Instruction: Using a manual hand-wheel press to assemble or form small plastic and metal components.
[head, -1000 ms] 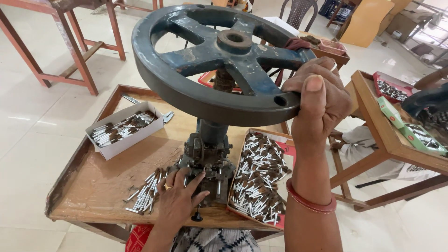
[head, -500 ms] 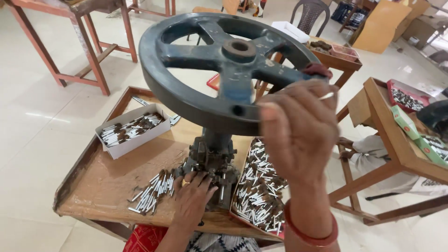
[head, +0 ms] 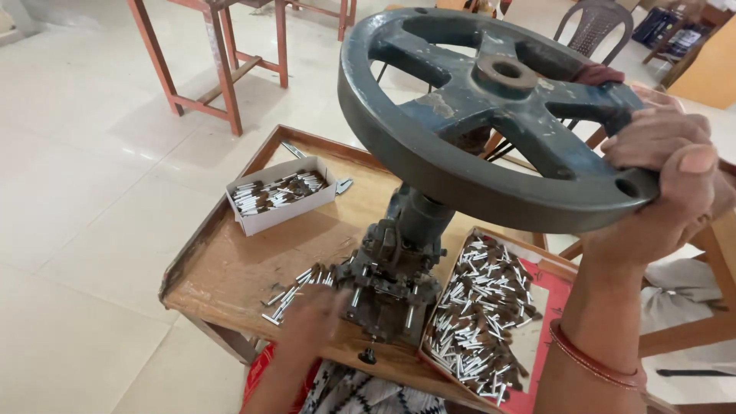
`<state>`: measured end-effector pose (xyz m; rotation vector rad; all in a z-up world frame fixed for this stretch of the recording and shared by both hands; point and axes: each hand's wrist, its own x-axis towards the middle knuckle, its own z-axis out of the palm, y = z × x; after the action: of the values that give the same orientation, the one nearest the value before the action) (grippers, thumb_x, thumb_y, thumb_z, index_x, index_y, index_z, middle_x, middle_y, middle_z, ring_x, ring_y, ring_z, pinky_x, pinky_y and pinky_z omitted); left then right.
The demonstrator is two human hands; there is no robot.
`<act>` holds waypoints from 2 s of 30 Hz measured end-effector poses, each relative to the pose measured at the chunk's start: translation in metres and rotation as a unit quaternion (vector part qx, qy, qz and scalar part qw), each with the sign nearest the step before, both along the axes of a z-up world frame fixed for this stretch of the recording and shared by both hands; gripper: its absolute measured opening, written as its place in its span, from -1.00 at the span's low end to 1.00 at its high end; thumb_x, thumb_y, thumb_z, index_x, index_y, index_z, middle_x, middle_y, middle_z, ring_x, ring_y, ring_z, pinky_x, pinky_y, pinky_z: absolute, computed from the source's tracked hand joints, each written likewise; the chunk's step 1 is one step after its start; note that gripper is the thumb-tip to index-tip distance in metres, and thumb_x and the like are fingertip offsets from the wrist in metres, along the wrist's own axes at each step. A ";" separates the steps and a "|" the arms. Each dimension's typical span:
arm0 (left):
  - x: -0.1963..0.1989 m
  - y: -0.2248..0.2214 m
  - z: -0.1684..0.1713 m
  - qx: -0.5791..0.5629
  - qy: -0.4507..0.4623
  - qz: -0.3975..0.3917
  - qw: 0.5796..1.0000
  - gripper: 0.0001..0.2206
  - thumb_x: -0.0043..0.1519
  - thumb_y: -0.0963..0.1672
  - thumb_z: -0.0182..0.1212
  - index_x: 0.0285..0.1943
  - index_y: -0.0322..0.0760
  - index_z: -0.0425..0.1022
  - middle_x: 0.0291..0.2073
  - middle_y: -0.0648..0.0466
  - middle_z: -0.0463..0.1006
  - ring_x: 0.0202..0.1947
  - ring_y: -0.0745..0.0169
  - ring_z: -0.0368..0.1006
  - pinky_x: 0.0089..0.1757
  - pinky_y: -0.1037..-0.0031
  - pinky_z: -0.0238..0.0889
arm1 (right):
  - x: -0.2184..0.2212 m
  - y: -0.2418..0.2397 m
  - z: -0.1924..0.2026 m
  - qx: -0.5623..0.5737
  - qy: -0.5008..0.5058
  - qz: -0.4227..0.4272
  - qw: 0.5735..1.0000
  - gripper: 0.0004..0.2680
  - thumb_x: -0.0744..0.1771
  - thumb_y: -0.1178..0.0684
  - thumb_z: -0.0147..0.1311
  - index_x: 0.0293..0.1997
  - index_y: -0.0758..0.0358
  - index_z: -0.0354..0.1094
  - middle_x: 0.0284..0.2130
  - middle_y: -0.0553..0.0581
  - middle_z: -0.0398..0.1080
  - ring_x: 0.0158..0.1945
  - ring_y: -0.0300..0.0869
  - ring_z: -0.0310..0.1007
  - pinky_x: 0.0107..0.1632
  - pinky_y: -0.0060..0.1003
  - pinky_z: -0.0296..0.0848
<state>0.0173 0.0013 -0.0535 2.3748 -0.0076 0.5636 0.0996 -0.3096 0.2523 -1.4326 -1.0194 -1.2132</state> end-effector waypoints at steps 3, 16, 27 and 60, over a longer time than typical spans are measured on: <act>-0.018 0.087 -0.006 0.061 -0.022 0.076 0.995 -0.84 0.11 -0.16 0.31 -0.17 -0.30 0.63 -0.13 -0.08 0.65 -0.22 -0.10 0.58 -0.17 0.19 0.43 | -0.001 0.008 0.002 0.017 -0.002 0.007 1.000 -0.59 0.55 -0.03 -0.26 -0.43 0.44 0.20 -0.44 0.31 0.33 -0.32 -0.04 0.26 0.06 -0.19 0.32; -0.005 -0.042 0.050 -0.101 -0.094 -0.071 0.988 -0.87 0.13 -0.14 0.38 -0.22 -0.30 0.63 -0.29 -0.04 0.67 -0.31 0.02 0.61 -0.26 0.29 0.48 | 0.004 0.018 0.021 0.018 -0.007 0.013 1.000 -0.65 0.49 -0.01 -0.26 -0.44 0.41 0.22 -0.46 0.27 0.32 -0.24 -0.03 0.33 0.12 -0.13 0.35; 0.003 -0.048 0.068 0.090 -0.139 -0.125 0.978 -0.42 0.01 0.16 0.37 0.07 -0.24 0.61 -0.07 -0.19 0.48 -0.06 -0.14 0.38 -0.06 0.02 0.21 | -0.007 0.028 0.023 0.048 0.038 0.029 0.998 -0.63 0.48 -0.06 -0.16 -0.46 0.44 0.22 -0.46 0.22 0.31 -0.24 -0.08 0.30 0.11 -0.17 0.30; -0.001 -0.028 0.037 0.040 -0.061 -0.145 0.987 -0.68 0.17 0.12 0.21 0.03 0.18 0.66 0.13 0.20 0.44 0.22 0.07 0.21 0.16 0.07 -0.12 | -0.004 0.026 0.023 0.032 0.013 0.025 0.999 -0.64 0.48 -0.05 -0.19 -0.44 0.41 0.21 -0.47 0.21 0.31 -0.26 -0.10 0.30 0.08 -0.18 0.30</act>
<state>0.0162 -0.0262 -0.0161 2.3540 -0.4307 0.5741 0.0956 -0.2834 0.2753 -1.3619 -0.9839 -1.1775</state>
